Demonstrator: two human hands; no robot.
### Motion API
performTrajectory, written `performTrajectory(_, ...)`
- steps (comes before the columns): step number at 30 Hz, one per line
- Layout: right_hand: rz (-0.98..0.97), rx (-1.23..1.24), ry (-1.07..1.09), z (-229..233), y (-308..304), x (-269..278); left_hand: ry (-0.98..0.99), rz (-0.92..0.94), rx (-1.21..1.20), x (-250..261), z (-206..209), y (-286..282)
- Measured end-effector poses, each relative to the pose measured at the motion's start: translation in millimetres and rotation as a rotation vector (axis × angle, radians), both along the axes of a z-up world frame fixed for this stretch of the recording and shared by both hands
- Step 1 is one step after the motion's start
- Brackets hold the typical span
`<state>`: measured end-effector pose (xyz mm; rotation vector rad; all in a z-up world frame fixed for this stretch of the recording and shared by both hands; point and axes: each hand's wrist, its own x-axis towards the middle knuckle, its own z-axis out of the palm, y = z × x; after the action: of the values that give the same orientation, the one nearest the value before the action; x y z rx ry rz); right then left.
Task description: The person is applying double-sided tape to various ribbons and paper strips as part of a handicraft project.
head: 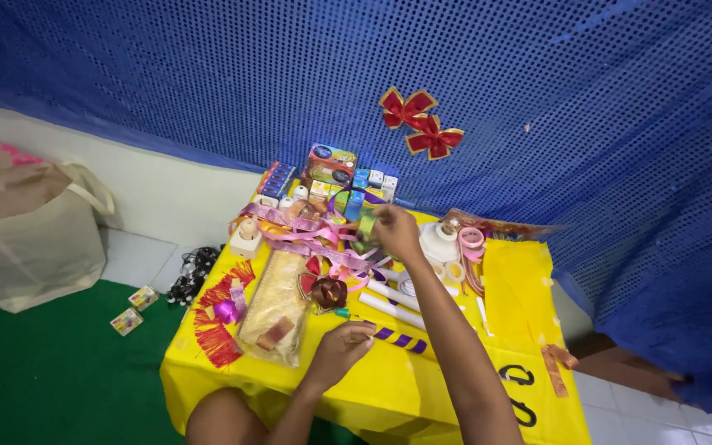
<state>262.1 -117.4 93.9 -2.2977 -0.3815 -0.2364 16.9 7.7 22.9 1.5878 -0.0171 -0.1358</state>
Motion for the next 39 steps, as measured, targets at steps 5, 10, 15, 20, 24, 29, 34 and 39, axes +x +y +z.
performTrajectory(5,0.183,-0.250,0.067,3.7,15.9,-14.0,0.001,-0.014,-0.032,0.4,-0.4,0.9)
performTrajectory(10,0.195,-0.485,0.372,20.5,35.1,-31.0,0.047,-0.033,-0.028,1.7,-3.1,0.4)
performTrajectory(15,0.270,-0.285,-0.062,-8.3,43.2,-0.3,0.010,-0.008,-0.075,3.8,-9.5,-1.7)
performTrajectory(20,0.305,-0.453,-0.063,12.1,77.8,-10.4,-0.020,0.030,-0.162,6.3,-23.6,-3.6)
performTrajectory(24,0.383,-0.756,-0.213,7.5,103.9,-5.1,-0.097,0.077,-0.292,10.4,-39.0,-6.5)
performTrajectory(29,0.384,-0.731,-0.146,4.1,122.3,0.9,-0.131,0.138,-0.364,12.2,-44.2,-8.0)
performTrajectory(34,0.432,-0.662,-0.153,-14.6,126.3,22.5,-0.119,0.119,-0.385,10.4,-39.5,-6.8)
performTrajectory(39,0.428,-0.482,-0.140,-15.3,122.1,23.2,-0.127,0.121,-0.406,11.5,-43.9,-7.4)
